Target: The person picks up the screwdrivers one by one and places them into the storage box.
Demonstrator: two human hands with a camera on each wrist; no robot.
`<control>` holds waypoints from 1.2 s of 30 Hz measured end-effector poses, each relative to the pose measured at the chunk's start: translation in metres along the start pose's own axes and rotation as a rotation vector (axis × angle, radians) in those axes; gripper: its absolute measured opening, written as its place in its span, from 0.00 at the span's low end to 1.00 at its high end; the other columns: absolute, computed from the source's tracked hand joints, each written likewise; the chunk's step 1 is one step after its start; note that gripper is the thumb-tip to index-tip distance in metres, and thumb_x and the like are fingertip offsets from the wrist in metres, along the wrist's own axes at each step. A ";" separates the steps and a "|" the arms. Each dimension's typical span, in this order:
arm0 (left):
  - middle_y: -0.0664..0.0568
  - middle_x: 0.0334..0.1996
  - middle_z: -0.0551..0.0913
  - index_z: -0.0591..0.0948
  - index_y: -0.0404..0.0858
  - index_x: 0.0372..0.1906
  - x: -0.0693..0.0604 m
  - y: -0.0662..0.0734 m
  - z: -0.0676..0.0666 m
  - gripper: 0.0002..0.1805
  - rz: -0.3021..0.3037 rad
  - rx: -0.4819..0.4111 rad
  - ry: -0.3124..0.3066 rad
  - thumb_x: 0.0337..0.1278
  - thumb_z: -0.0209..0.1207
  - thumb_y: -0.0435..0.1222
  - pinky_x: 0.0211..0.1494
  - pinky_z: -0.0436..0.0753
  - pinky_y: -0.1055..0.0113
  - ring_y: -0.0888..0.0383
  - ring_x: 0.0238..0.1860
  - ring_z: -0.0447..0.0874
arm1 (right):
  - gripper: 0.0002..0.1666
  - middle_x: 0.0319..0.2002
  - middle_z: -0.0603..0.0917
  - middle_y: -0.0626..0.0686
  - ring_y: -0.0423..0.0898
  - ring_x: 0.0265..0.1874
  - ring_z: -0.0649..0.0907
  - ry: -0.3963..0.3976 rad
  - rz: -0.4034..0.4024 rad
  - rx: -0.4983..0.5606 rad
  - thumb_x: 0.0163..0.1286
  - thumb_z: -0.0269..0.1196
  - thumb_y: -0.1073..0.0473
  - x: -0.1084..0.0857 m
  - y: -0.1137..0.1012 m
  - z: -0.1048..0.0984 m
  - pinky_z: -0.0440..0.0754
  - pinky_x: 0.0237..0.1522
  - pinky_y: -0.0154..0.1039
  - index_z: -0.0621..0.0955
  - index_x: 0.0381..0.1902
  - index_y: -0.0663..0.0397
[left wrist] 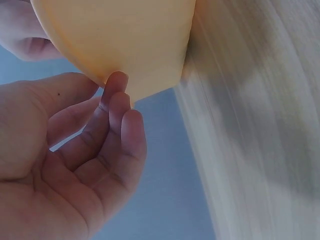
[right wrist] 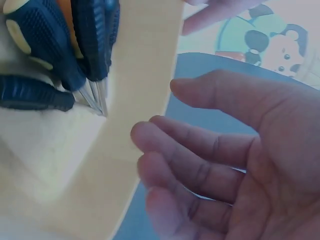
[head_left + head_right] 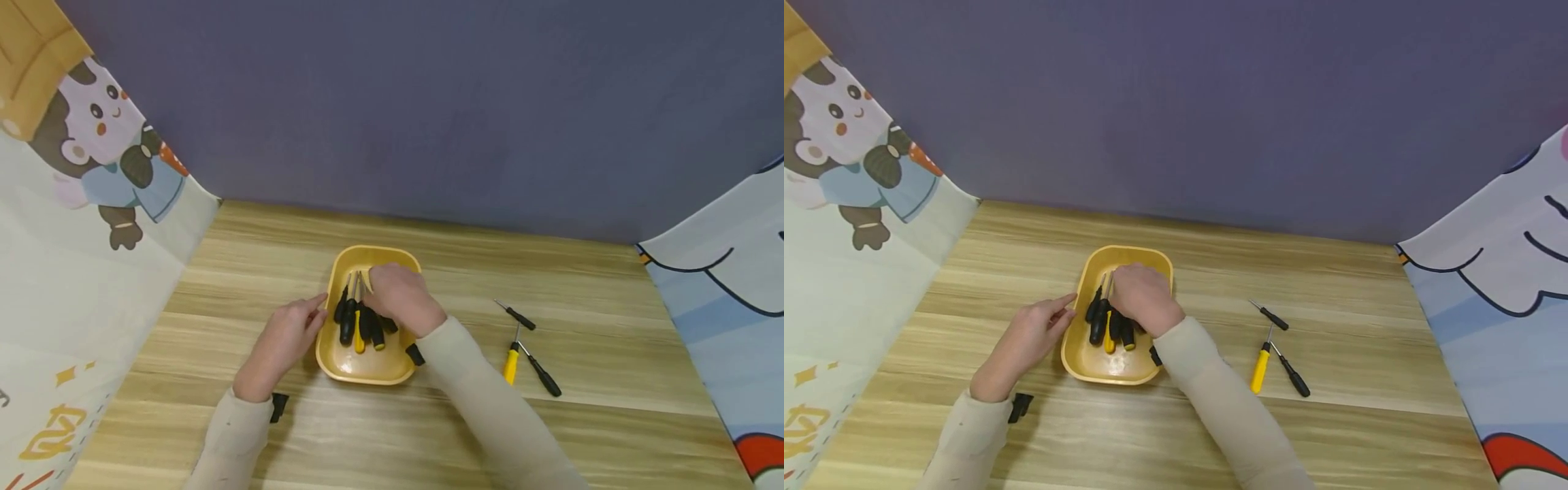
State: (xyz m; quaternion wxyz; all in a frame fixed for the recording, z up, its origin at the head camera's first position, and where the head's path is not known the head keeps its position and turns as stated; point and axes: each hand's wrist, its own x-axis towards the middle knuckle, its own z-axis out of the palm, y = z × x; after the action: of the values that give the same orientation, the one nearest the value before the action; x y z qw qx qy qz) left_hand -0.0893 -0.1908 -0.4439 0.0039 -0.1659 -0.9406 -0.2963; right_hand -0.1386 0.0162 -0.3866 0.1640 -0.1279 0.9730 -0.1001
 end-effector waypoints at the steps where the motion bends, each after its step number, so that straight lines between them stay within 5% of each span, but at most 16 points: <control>1: 0.49 0.28 0.81 0.78 0.30 0.63 0.000 0.000 0.000 0.21 -0.003 0.002 -0.002 0.69 0.61 0.33 0.22 0.77 0.71 0.63 0.21 0.72 | 0.15 0.22 0.77 0.49 0.45 0.21 0.75 0.013 -0.005 -0.012 0.71 0.63 0.50 -0.003 0.002 -0.002 0.74 0.21 0.40 0.79 0.25 0.49; 9: 0.49 0.28 0.82 0.78 0.30 0.63 0.000 0.000 0.002 0.21 -0.018 0.003 -0.005 0.69 0.61 0.33 0.22 0.77 0.71 0.62 0.20 0.71 | 0.12 0.34 0.85 0.48 0.46 0.30 0.80 0.123 -0.030 -0.071 0.69 0.65 0.50 -0.031 0.025 -0.007 0.79 0.33 0.43 0.85 0.43 0.52; 19: 0.49 0.29 0.82 0.78 0.31 0.64 0.002 0.001 0.004 0.22 -0.031 0.004 -0.008 0.69 0.61 0.33 0.23 0.77 0.70 0.62 0.21 0.72 | 0.12 0.33 0.84 0.48 0.47 0.33 0.82 0.237 -0.020 -0.077 0.69 0.66 0.52 -0.061 0.063 -0.005 0.80 0.39 0.51 0.85 0.42 0.53; 36: 0.52 0.26 0.78 0.78 0.31 0.64 0.006 0.006 0.006 0.22 -0.039 0.013 0.001 0.69 0.60 0.34 0.21 0.75 0.70 0.62 0.20 0.70 | 0.14 0.36 0.85 0.53 0.48 0.28 0.82 0.151 0.151 0.018 0.70 0.65 0.57 -0.082 0.173 0.009 0.82 0.29 0.48 0.83 0.49 0.60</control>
State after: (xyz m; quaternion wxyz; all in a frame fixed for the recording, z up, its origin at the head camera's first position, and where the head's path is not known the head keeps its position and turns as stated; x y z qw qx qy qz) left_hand -0.0930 -0.1811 -0.4451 -0.0001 -0.1475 -0.9455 -0.2902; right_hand -0.0979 0.2020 -0.4114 0.0982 -0.0450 0.9886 -0.1053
